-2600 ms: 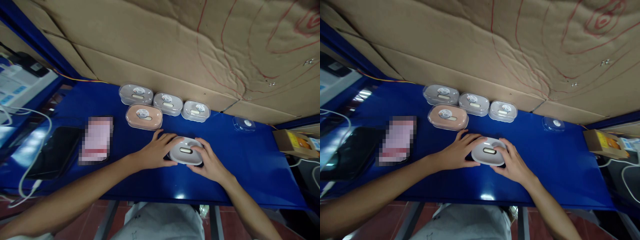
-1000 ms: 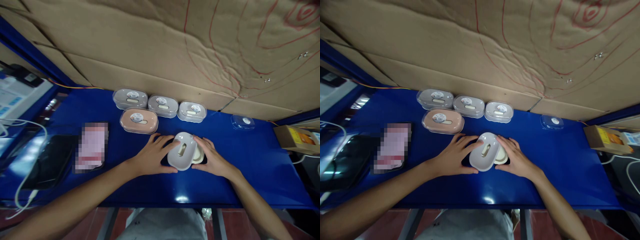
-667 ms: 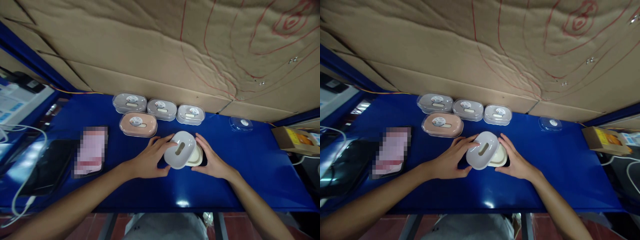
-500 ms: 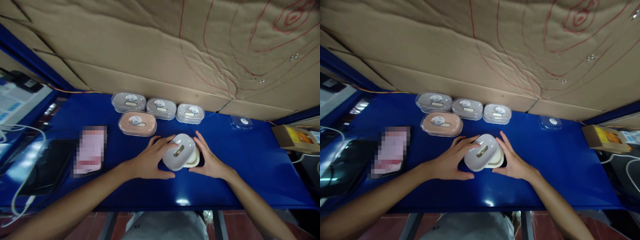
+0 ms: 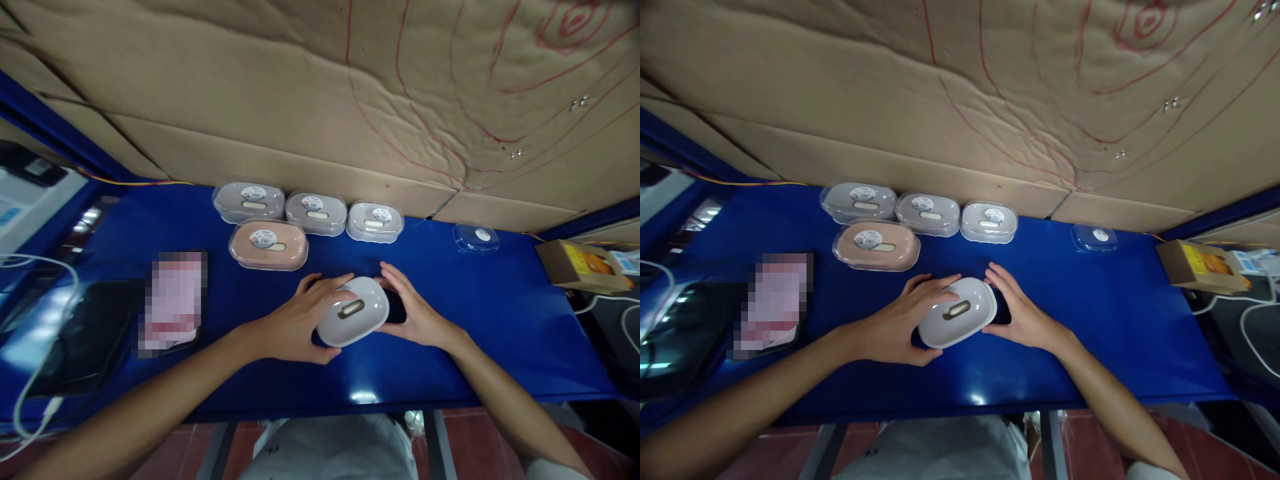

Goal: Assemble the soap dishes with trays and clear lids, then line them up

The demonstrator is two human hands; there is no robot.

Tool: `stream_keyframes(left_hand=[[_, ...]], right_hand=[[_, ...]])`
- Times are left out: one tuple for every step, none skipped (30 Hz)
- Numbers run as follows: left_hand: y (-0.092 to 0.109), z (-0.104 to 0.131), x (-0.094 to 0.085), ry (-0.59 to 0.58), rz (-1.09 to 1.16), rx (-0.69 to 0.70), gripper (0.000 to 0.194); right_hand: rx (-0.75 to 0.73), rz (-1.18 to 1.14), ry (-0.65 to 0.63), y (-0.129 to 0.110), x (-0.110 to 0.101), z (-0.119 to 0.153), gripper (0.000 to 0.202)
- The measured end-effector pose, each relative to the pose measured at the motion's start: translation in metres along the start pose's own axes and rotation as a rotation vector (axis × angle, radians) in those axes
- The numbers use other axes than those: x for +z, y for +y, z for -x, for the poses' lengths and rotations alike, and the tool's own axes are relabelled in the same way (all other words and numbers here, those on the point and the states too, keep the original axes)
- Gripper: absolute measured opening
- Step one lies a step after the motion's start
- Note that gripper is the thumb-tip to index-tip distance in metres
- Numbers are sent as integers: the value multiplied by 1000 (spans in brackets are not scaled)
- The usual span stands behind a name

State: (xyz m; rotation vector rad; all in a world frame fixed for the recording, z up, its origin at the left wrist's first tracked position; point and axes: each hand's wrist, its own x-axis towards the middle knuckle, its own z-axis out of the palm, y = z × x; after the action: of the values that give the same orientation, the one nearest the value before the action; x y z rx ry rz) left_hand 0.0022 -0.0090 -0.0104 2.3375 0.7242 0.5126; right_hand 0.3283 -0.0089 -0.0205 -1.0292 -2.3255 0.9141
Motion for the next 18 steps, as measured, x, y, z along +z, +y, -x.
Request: stream_keyframes(left_hand=[[0,0,1,5,-1,4,89],[1,0,1,12,-1,4,88],[1,0,2,20,0,1,88],[1,0,2,29,0,-3,88],[0,0,2,36,0,-6,88],[0,0,2,39,0,-9,89],[0,0,2,40,1,-9,89],[0,0,2,39,2,-9,89],[-1,0,2,37,3,-6,89],[-1,0,2,34,6,-4,89],[-2,0,2,33,10,-4,88],[-2,0,2,34,17,-4,87],[-2,0,2,38,24,-4,87],[-2,1,2,42,31,-3,88],[-3,1,2,47,35,1,88],[-3,1,2,50,37,6,89],[-3,1,2,49,37,7,89],[-3,1,1,46,36,4,88]], right_hand=[[-8,3,-1,0,0,0,113],[-17,14,-1,-1,1,0,111],[-24,29,1,-1,2,-1,110],[-29,42,3,-2,3,-1,110],[-30,51,4,-2,3,-1,109],[-26,57,5,-2,4,-1,109],[-19,61,3,-2,5,-1,110],[-11,64,-3,-2,5,-1,110],[-2,68,-11,-2,5,-1,109],[5,70,-24,-3,5,-1,109],[11,73,-40,-3,4,-1,109],[16,76,-60,-4,3,-1,109],[20,78,-82,-5,3,-1,109],[23,80,-102,-6,2,-2,109],[23,81,-120,-6,1,-2,109],[24,82,-130,-6,0,-3,108],[23,82,-133,-7,-1,-3,107],[22,83,-131,-7,-1,-3,106]])
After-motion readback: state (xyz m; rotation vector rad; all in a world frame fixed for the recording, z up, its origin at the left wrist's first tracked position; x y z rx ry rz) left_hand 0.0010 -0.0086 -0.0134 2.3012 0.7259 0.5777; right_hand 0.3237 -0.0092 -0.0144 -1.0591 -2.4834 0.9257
